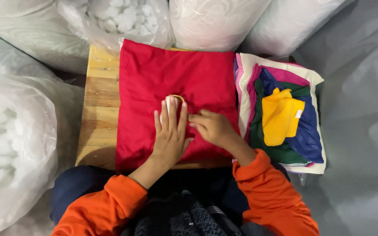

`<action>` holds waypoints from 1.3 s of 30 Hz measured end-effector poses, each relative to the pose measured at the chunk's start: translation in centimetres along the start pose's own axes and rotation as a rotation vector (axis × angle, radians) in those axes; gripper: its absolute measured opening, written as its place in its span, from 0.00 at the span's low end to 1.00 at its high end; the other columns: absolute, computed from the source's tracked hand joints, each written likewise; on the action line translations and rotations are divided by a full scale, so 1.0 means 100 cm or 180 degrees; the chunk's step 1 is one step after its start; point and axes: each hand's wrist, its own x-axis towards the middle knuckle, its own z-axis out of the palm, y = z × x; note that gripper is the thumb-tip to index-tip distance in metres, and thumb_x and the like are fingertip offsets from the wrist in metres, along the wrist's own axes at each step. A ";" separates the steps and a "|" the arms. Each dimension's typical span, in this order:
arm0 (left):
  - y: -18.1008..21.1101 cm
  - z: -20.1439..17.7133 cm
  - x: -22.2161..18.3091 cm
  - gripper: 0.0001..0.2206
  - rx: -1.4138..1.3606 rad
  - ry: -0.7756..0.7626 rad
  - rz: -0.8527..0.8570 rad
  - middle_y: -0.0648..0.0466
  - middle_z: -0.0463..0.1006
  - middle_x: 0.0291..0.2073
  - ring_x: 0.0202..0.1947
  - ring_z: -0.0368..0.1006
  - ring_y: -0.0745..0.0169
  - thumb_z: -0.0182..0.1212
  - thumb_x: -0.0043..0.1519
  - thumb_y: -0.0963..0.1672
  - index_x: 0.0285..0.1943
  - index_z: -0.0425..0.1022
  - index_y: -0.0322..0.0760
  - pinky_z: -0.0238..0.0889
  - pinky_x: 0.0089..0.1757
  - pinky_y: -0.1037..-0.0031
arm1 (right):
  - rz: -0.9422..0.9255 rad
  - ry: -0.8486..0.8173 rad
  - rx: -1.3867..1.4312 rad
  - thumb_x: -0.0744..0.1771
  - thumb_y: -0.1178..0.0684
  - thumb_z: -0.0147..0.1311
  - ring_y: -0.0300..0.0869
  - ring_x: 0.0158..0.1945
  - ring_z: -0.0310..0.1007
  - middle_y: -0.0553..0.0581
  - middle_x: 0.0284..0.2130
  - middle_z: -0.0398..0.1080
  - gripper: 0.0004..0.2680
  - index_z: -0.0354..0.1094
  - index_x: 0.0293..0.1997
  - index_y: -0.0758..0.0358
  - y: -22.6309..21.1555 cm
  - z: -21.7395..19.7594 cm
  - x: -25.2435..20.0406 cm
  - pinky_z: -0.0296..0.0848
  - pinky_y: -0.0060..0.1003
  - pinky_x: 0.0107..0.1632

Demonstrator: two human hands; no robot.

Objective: The person uses a lint roller to clean a red pillow cover and then places it inside a clear plastic bag.

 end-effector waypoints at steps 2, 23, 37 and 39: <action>-0.014 0.021 -0.006 0.52 0.0025 0.0338 0.0173 0.29 0.39 0.77 0.76 0.33 0.25 0.71 0.52 0.53 0.82 0.39 0.38 0.31 0.68 0.37 | -0.0006 -0.0105 -0.0021 0.69 0.41 0.48 0.48 0.38 0.77 0.47 0.31 0.69 0.08 0.76 0.46 0.36 -0.013 -0.009 0.006 0.75 0.41 0.39; -0.049 0.085 -0.022 0.37 -0.0052 0.0143 0.1278 0.47 0.47 0.78 0.76 0.42 0.37 0.58 0.60 0.56 0.80 0.49 0.64 0.34 0.67 0.36 | 0.1254 -0.0063 -0.0510 0.71 0.40 0.47 0.47 0.44 0.78 0.51 0.38 0.74 0.14 0.66 0.66 0.31 0.020 -0.008 0.009 0.79 0.41 0.43; -0.047 0.068 -0.019 0.35 -0.0205 -0.0218 0.1264 0.48 0.49 0.77 0.76 0.40 0.36 0.57 0.61 0.57 0.79 0.52 0.62 0.30 0.67 0.35 | 0.1867 -0.0195 -0.0849 0.72 0.45 0.41 0.57 0.43 0.79 0.64 0.34 0.73 0.16 0.65 0.69 0.36 0.029 -0.040 0.012 0.79 0.50 0.41; -0.047 0.064 -0.018 0.34 -0.0197 -0.0199 0.1272 0.47 0.50 0.77 0.76 0.41 0.34 0.58 0.61 0.57 0.78 0.53 0.61 0.31 0.66 0.34 | 0.1437 0.0595 -0.1003 0.73 0.48 0.45 0.55 0.39 0.78 0.62 0.30 0.69 0.16 0.63 0.71 0.43 0.046 -0.016 0.027 0.78 0.46 0.39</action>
